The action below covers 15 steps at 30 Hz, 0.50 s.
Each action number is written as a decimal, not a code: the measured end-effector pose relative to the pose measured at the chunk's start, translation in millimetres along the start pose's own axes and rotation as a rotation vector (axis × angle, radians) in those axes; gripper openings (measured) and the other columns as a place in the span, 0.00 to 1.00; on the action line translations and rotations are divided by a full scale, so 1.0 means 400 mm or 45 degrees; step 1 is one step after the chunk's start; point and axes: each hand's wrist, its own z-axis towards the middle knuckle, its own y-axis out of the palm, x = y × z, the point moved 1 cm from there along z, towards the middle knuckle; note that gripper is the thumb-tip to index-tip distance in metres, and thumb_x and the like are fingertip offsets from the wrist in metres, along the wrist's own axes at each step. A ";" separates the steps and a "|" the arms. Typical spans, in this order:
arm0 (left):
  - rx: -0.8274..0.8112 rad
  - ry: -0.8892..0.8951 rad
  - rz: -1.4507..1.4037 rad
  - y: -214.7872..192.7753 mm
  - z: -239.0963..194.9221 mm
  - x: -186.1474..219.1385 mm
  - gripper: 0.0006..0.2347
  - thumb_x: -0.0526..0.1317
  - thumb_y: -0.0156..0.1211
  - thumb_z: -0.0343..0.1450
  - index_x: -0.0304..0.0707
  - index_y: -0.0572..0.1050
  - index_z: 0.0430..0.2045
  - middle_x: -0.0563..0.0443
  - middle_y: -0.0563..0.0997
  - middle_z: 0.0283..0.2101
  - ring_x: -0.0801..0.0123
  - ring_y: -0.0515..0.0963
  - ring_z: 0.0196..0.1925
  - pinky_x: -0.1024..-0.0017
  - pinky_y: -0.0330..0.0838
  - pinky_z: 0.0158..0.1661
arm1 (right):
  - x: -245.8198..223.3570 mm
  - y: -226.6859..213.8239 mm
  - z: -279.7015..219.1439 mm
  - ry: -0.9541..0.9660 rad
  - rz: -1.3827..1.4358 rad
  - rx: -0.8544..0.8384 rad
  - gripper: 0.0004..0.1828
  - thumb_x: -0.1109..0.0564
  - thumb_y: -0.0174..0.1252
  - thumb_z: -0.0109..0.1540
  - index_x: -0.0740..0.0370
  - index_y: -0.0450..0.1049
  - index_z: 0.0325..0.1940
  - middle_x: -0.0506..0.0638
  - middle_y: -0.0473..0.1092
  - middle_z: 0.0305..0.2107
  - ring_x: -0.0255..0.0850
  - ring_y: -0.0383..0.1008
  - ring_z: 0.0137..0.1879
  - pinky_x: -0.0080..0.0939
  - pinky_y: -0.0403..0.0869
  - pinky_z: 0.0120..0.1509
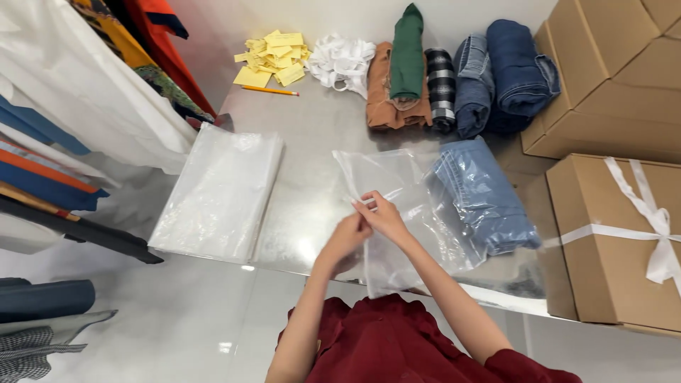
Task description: The person places folded clothes into clear plastic bags on a metal table, seals the bags, and stacks them. They then move a cardboard box onto the table, untie the ribbon, and remove the box's contents.
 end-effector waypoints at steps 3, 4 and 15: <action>-0.084 0.024 0.026 0.123 0.034 -0.239 0.08 0.40 0.66 0.66 0.37 0.73 0.28 0.44 0.79 0.28 0.53 0.81 0.36 0.59 0.75 0.37 | 0.013 0.015 0.022 -0.076 -0.190 0.049 0.23 0.35 0.61 0.59 0.52 0.75 0.47 0.54 0.79 0.37 0.52 0.81 0.49 0.52 0.76 0.56; -0.082 0.024 0.024 0.091 0.013 -0.203 0.08 0.40 0.66 0.66 0.37 0.73 0.28 0.44 0.79 0.28 0.53 0.81 0.36 0.59 0.75 0.37 | 0.049 0.031 0.047 -0.077 -0.193 0.048 0.23 0.35 0.61 0.59 0.52 0.75 0.47 0.54 0.79 0.37 0.52 0.81 0.49 0.52 0.76 0.56; 0.391 -0.232 -0.538 -0.157 0.063 -0.036 0.33 0.53 0.65 0.71 0.37 0.57 0.66 0.37 0.70 0.50 0.61 0.80 0.41 0.72 0.80 0.34 | 0.143 0.090 -0.028 -0.304 -0.058 0.073 0.07 0.51 0.61 0.61 0.52 0.72 0.36 0.48 0.77 0.28 0.42 0.80 0.37 0.44 0.76 0.43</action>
